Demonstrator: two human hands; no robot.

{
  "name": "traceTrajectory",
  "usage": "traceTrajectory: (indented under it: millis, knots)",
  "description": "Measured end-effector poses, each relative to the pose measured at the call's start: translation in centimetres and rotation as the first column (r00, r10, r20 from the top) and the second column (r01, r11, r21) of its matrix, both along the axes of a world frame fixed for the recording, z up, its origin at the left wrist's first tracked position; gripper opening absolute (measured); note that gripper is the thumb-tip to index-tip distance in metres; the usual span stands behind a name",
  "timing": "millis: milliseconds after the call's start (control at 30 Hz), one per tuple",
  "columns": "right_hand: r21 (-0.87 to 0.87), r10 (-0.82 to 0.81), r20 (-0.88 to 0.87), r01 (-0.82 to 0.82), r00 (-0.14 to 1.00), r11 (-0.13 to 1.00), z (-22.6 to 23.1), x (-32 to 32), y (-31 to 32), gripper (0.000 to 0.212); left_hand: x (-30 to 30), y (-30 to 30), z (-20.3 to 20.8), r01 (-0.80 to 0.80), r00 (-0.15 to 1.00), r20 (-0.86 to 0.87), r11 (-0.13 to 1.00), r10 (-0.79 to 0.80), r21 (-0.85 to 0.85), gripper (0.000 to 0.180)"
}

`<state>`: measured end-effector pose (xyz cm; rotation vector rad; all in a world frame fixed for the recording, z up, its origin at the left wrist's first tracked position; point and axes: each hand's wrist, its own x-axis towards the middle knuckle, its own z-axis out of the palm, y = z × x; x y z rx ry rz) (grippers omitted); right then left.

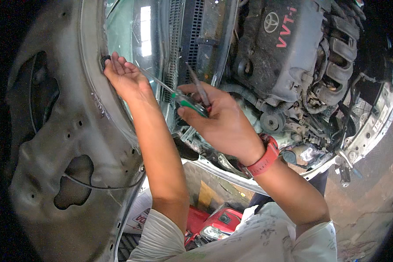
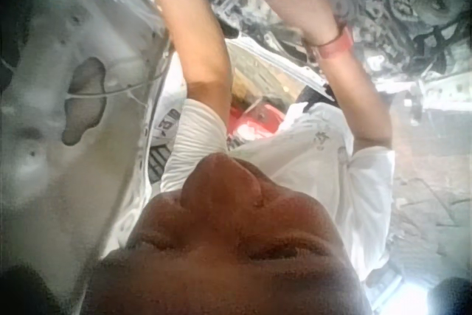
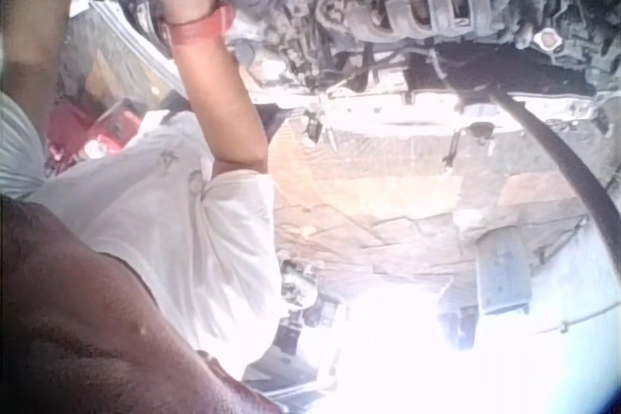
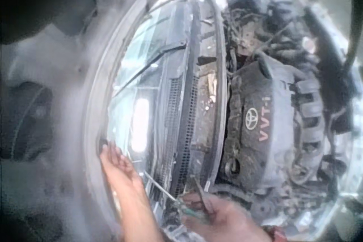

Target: The person uses a screwdriver and pliers to remove fasteners and clips from the front edge of a car hood. The person works along the hood's perimeter, detaching several fasteners and placing them aside.

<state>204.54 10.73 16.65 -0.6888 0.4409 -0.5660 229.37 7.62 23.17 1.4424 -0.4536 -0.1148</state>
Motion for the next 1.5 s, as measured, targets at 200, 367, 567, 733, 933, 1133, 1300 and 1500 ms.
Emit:
traceTrajectory:
  millis: [200,367,567,733,933,1133,1300,1500]
  knots:
    - [-0.076,-0.084,0.189,0.100,0.978,0.992,3.3,3.3,-2.0,0.045,0.1,0.1,0.0,-0.008,1.000,0.021,0.993,0.006,0.116,0.045]
    - [-0.240,-0.038,0.177,0.080,0.983,0.968,5.4,5.2,-4.8,0.041,1.5,1.0,-0.7,0.082,0.996,-0.031,0.996,-0.080,0.036,0.047]
    - [-0.181,-0.075,0.173,0.106,0.982,0.978,5.7,7.0,-4.3,0.036,1.6,0.7,-0.8,0.032,0.999,0.025,0.996,-0.035,0.083,0.052]
    - [-0.292,0.022,0.025,-0.013,0.999,0.956,6.3,6.4,-5.7,0.032,0.2,0.5,-0.3,0.013,1.000,0.013,0.995,-0.014,0.103,0.048]
    - [-0.590,-0.196,0.027,0.174,0.980,0.788,3.9,7.6,-8.6,0.029,-0.1,-0.2,0.0,-0.006,0.999,-0.035,0.998,0.008,0.055,0.038]
    - [-0.703,-0.299,-0.019,0.200,0.954,0.683,4.4,7.1,-9.1,0.025,-0.4,-0.4,0.3,0.018,0.998,-0.055,0.999,-0.016,0.033,0.042]
    - [-0.353,-0.203,-0.007,0.187,0.979,0.917,6.0,9.4,-5.6,0.026,-0.2,-0.1,0.1,0.002,0.999,-0.053,0.999,0.001,0.052,0.041]
    - [-0.126,-0.095,0.123,0.111,0.988,0.986,11.2,9.2,-3.5,0.027,2.6,3.0,-1.8,0.133,0.989,-0.061,0.990,-0.135,-0.042,0.042]
